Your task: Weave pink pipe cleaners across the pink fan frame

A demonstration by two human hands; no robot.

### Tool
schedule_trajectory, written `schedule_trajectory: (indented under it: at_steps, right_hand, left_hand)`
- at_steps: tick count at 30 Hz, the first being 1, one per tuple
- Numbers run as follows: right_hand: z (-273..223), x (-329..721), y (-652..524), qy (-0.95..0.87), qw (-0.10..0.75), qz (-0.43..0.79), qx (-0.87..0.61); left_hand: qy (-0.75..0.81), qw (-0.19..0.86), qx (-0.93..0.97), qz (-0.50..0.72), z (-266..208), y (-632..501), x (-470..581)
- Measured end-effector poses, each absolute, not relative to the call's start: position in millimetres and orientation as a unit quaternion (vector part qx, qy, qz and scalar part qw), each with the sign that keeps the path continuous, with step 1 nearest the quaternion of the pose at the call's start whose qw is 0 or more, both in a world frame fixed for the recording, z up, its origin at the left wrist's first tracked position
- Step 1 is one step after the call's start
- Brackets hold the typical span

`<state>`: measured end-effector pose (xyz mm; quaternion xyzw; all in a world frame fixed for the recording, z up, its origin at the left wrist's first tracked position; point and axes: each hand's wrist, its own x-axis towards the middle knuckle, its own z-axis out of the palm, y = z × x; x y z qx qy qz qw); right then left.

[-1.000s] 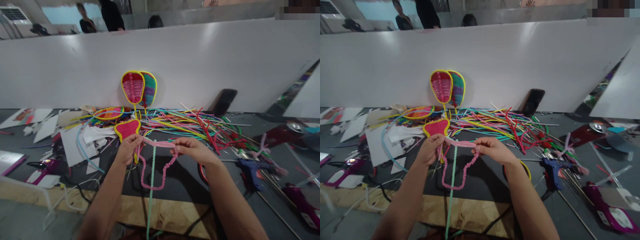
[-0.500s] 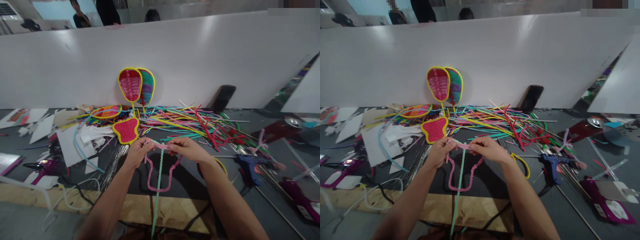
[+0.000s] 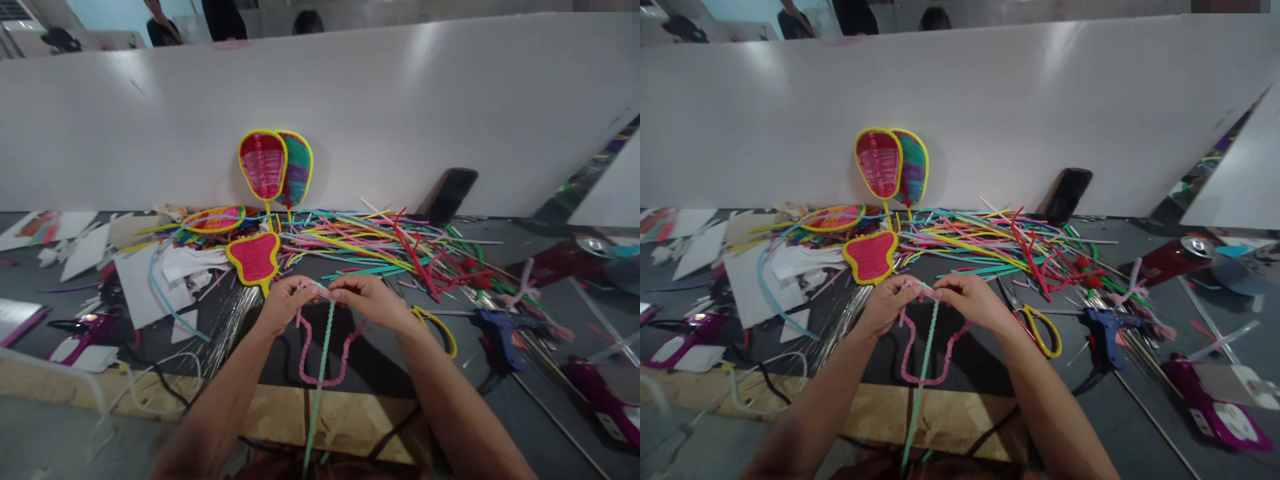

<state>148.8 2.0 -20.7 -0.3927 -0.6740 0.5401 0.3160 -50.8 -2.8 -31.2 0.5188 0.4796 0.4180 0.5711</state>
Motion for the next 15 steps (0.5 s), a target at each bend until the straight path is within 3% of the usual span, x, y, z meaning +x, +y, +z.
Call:
schedule_trajectory:
  at_steps: [15]
  right_hand:
    - [-21,166,7,-0.701,0.304,0.493,-0.416]
  left_hand:
    - [0.456,0.702,0.398,0.374,-29,-2,-60]
